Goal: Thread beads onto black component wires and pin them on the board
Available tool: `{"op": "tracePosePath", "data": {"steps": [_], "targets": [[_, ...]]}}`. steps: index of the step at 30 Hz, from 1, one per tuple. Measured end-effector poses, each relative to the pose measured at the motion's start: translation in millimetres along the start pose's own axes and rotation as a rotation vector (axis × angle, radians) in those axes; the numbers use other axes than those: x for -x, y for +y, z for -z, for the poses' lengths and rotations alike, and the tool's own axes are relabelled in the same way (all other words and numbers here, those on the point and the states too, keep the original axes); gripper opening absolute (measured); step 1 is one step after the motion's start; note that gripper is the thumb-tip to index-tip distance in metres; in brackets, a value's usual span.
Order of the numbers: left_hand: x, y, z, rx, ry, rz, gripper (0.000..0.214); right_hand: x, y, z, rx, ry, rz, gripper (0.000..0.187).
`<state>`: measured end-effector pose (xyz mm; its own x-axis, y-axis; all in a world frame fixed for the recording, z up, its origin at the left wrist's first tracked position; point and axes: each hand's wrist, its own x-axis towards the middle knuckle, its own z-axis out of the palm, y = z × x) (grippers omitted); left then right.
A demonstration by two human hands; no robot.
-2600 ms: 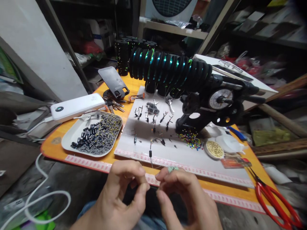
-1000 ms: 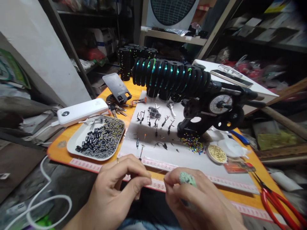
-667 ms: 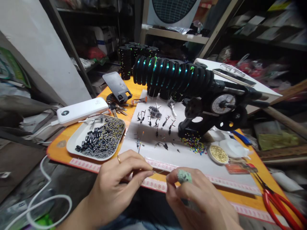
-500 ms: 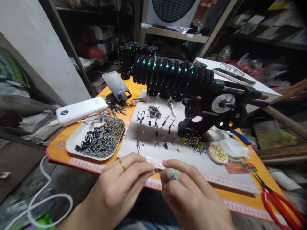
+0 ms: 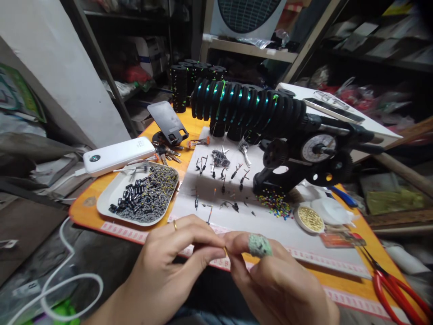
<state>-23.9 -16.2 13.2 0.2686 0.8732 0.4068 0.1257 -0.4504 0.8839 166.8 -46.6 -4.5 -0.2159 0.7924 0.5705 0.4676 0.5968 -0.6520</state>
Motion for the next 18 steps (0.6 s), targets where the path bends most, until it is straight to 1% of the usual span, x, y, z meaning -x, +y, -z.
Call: {"op": "tracePosePath", "data": {"steps": [2,3,5,6,8,10,13,14,16,18], "targets": [[0,1,-0.4,0.022,-0.015,0.063,0.021,2,0,-1,0.007,0.032,-0.008,0.021],[-1,1,-0.8,0.052,-0.017,0.107,0.019,1,0,-2,-0.01,0.062,-0.004,0.025],[-2,2,-1.9,0.145,0.005,0.199,0.017,-4,-2,-4,-0.063,0.131,-0.011,0.032],[-2,2,-2.6,0.202,0.025,0.238,0.017,-8,-4,-5,-0.084,0.148,-0.028,0.032],[-3,1,-4.1,0.302,0.061,0.29,0.017,-15,-8,-8,-0.1,0.116,-0.078,0.025],[-2,1,-5.4,0.382,0.066,0.321,0.016,-19,-11,-10,-0.104,0.062,-0.115,0.018],[0,0,-6.1,0.441,0.053,0.336,0.014,-21,-13,-15,-0.096,0.071,-0.129,0.017],[1,0,-5.8,0.428,0.047,0.33,0.015,-21,-13,-16,-0.066,0.08,-0.114,0.018],[2,0,-4.7,0.359,0.036,0.304,0.017,-21,-13,-16,0.046,0.094,-0.039,0.019],[2,2,-2.8,0.276,0.004,0.281,0.017,-21,-11,-12,0.216,0.128,0.115,0.019]]}}
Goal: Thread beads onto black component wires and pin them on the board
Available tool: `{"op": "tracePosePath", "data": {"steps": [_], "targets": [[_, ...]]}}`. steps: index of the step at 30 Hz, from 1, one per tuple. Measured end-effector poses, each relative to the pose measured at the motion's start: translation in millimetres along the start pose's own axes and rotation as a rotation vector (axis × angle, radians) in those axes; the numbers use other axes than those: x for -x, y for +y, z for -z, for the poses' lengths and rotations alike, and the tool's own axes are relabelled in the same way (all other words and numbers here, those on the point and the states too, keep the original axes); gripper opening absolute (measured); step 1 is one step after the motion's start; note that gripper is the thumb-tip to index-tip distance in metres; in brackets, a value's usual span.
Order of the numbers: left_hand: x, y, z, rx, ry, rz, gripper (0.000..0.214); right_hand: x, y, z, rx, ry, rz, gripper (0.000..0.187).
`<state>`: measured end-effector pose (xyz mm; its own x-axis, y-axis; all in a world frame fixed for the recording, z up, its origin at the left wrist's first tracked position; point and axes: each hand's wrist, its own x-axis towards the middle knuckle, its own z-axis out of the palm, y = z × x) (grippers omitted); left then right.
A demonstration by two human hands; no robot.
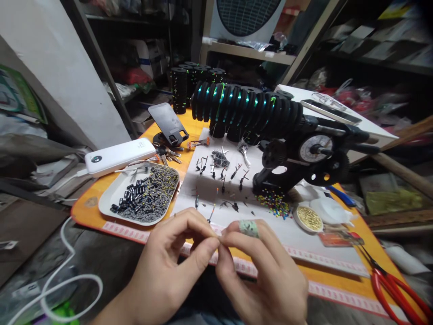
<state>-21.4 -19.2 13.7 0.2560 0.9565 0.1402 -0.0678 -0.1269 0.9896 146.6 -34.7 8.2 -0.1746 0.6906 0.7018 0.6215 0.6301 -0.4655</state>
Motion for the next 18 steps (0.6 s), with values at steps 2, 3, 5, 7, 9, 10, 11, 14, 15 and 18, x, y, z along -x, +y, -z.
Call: {"op": "tracePosePath", "data": {"steps": [2,3,5,7,9,10,11,14,15,18], "targets": [[0,3,1.5,-0.068,-0.041,0.002,0.016,0,4,4,0.142,0.01,0.212,0.019],[0,4,2.2,-0.099,-0.063,0.005,0.015,0,6,7,0.184,-0.013,0.31,0.018],[0,6,3.3,-0.166,-0.089,-0.002,0.014,0,8,10,0.21,-0.084,0.403,0.017],[1,4,3.8,-0.245,-0.079,-0.073,0.014,-1,9,9,0.141,-0.086,0.331,0.018],[1,0,3.7,-0.334,-0.028,-0.242,0.016,-2,7,7,0.014,-0.029,0.174,0.021],[1,-3,3.7,-0.375,0.003,-0.346,0.019,-3,5,5,-0.052,-0.005,0.107,0.022],[2,-5,3.9,-0.409,0.032,-0.445,0.023,-4,4,3,-0.103,0.009,0.056,0.022],[2,-9,5.8,-0.493,0.045,-0.605,0.029,-4,2,1,-0.144,-0.013,-0.024,0.021],[2,-8,6.7,-0.518,0.03,-0.614,0.029,-4,1,1,-0.143,-0.031,-0.038,0.02],[0,-5,8.2,-0.564,0.001,-0.62,0.025,-2,3,0,-0.162,-0.029,-0.042,0.017]]}}
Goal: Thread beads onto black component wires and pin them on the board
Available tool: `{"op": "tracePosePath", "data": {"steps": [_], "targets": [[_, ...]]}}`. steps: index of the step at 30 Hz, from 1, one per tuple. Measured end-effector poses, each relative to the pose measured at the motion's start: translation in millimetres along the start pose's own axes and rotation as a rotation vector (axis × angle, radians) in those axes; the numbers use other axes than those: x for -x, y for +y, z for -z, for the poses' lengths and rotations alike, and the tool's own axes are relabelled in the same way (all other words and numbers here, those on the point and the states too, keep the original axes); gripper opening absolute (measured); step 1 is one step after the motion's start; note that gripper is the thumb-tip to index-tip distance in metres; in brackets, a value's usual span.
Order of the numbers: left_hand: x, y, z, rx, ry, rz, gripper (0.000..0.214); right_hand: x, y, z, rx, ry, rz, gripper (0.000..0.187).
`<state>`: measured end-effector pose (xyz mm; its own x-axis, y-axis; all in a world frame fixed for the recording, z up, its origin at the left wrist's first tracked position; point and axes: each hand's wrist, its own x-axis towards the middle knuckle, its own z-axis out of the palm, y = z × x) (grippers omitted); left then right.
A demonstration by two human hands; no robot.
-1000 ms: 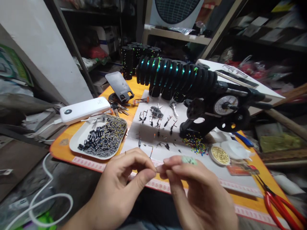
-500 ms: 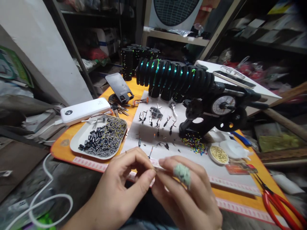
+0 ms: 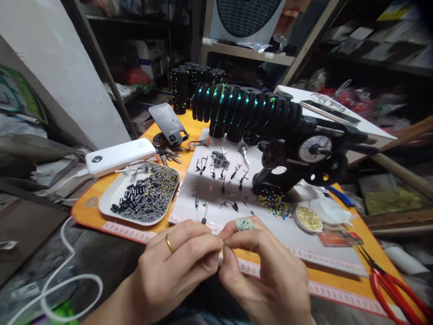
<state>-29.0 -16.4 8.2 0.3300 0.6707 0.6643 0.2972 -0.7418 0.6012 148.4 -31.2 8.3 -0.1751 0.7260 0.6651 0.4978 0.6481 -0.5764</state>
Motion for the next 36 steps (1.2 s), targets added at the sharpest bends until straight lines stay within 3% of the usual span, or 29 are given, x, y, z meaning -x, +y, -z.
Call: {"op": "tracePosePath", "data": {"steps": [3,8,12,21,30,36], "targets": [[-3,0,-1.2,0.03,0.028,0.066,0.022,0,3,1,-0.001,-0.009,0.06,0.015],[-4,-2,-4.6,0.359,0.044,0.503,0.024,-6,2,6,0.049,-0.082,0.078,0.022],[-4,-4,-4.8,0.598,0.082,0.678,0.017,-7,-5,5,0.043,-0.027,0.021,0.026],[5,-4,-8.0,0.698,0.066,0.783,0.006,-7,-5,-7,0.026,0.005,-0.016,0.02],[1,-2,-8.7,0.663,0.074,0.812,0.009,-1,-8,-11,-0.019,0.06,-0.091,0.026],[4,-3,-11.2,0.687,0.081,0.781,0.008,-4,-5,-8,-0.163,-0.047,-0.12,0.037]]}}
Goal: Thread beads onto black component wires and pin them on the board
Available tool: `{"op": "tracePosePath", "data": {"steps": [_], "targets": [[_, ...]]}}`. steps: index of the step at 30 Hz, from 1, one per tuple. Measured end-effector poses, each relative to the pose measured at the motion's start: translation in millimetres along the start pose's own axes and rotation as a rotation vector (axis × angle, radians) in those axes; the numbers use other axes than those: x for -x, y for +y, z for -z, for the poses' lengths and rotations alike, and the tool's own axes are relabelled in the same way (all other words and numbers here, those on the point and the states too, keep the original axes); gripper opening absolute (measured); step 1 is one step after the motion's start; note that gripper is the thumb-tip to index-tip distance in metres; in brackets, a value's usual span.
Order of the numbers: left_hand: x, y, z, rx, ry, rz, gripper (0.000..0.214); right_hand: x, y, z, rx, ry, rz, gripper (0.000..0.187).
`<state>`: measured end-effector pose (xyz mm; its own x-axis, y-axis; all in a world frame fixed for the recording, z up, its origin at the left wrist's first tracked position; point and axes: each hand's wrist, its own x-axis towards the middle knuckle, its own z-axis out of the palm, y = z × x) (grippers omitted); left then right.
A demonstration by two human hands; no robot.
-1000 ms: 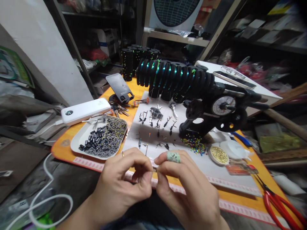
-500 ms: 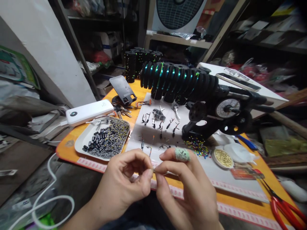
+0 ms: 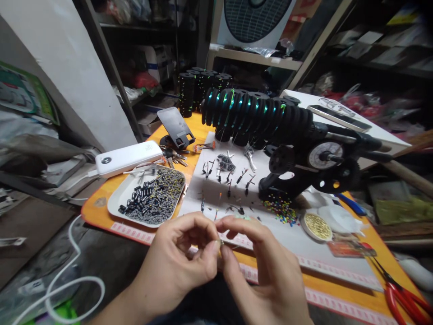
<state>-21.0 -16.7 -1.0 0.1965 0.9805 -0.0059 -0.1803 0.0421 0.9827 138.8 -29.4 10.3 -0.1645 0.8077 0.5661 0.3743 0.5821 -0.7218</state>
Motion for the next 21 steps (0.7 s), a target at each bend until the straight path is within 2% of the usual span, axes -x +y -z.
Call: {"op": "tracePosePath", "data": {"steps": [10,16,21], "targets": [[-1,2,2.1,0.006,-0.048,0.006,0.013,3,1,-2,-0.073,0.071,-0.048,0.031],[-6,10,5.0,-0.004,-0.097,0.052,0.013,0,2,2,-0.065,0.025,0.07,0.035],[-14,16,10.3,0.085,-0.225,0.104,0.012,-8,3,6,-0.015,-0.022,0.196,0.037]]}}
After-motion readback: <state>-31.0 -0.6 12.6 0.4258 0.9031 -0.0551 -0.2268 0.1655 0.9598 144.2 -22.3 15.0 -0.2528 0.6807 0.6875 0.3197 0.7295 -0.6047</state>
